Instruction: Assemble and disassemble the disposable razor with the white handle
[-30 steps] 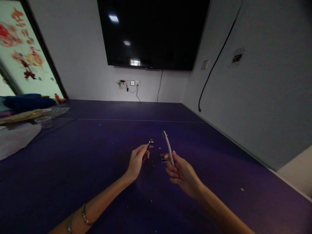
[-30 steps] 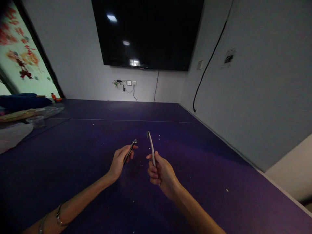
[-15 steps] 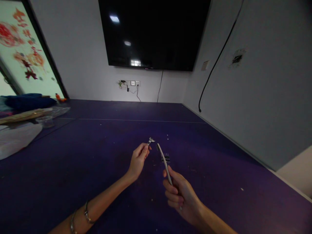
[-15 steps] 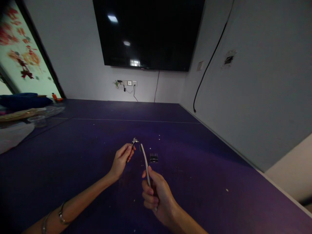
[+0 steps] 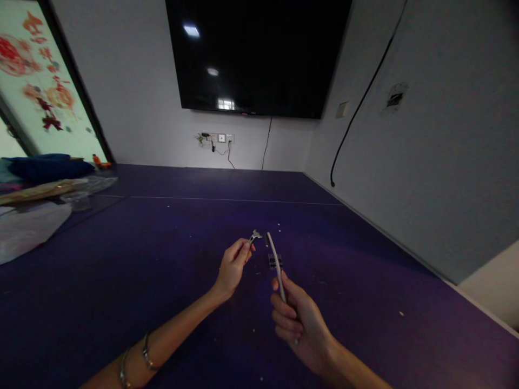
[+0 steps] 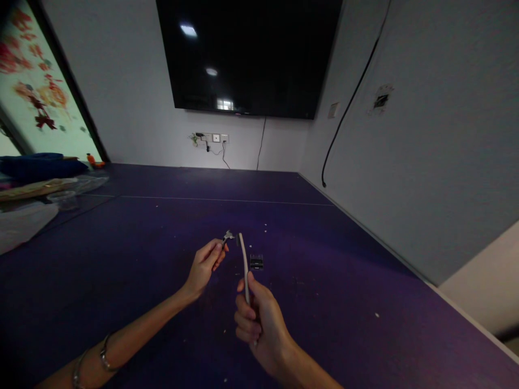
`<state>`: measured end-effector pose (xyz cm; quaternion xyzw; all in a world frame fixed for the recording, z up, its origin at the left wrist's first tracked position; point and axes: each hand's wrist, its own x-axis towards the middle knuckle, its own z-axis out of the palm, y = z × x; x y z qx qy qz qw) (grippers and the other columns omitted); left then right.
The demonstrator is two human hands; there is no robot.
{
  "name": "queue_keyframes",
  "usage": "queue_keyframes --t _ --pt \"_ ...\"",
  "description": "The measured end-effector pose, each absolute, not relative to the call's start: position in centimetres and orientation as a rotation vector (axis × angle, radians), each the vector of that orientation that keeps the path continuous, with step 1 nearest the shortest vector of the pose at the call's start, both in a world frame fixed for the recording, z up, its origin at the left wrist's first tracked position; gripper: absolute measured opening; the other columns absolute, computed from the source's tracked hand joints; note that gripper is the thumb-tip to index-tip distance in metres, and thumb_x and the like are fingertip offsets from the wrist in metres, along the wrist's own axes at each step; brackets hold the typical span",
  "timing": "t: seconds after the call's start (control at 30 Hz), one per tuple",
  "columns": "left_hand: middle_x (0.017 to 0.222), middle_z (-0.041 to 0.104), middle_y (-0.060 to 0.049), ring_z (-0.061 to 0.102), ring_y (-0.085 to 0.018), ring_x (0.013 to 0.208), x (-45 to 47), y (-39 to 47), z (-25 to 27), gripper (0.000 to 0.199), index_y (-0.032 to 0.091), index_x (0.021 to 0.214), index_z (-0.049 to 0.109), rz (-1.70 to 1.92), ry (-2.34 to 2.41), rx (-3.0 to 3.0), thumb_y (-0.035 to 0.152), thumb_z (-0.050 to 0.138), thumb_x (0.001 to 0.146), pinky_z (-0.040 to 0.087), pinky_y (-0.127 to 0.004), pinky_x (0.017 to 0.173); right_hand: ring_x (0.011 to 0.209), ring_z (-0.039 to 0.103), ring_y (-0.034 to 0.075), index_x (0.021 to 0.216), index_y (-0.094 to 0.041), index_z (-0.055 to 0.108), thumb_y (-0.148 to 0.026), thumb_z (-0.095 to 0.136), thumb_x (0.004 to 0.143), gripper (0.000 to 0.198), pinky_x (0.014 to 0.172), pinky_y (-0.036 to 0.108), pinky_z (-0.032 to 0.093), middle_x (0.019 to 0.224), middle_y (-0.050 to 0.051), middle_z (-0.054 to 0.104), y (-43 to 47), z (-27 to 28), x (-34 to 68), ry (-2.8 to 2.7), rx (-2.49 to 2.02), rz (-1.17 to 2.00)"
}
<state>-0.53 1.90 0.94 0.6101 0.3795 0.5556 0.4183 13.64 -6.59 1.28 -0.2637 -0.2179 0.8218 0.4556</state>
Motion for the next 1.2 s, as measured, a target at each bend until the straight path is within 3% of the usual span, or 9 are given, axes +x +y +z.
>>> queue_keyframes --t 0.63,1.2 --pt "0.055 0.037 0.005 0.032 -0.009 0.048 -0.3 1.6 0.7 0.037 0.016 0.075 0.054 1.372 0.968 1.528 0.05 0.042 0.085 0.025 -0.021 0.044 0.03 0.01 0.001 0.075 -0.019 0.051 -0.051 0.065 0.07 0.035 0.032 0.016 0.004 0.036 -0.014 0.027 -7.4 0.5 12.5 -0.431 -0.622 2.074" --pt "0.054 0.038 0.005 0.032 -0.008 0.047 -0.1 1.5 0.3 0.037 0.016 0.074 0.055 1.37 0.977 1.5 0.051 0.044 0.083 0.025 -0.021 0.044 0.031 0.01 0.001 0.072 -0.018 0.051 -0.043 0.068 0.07 0.03 0.032 0.015 0.006 0.037 -0.014 0.026 -7.7 0.9 11.7 -0.332 -0.501 2.051"
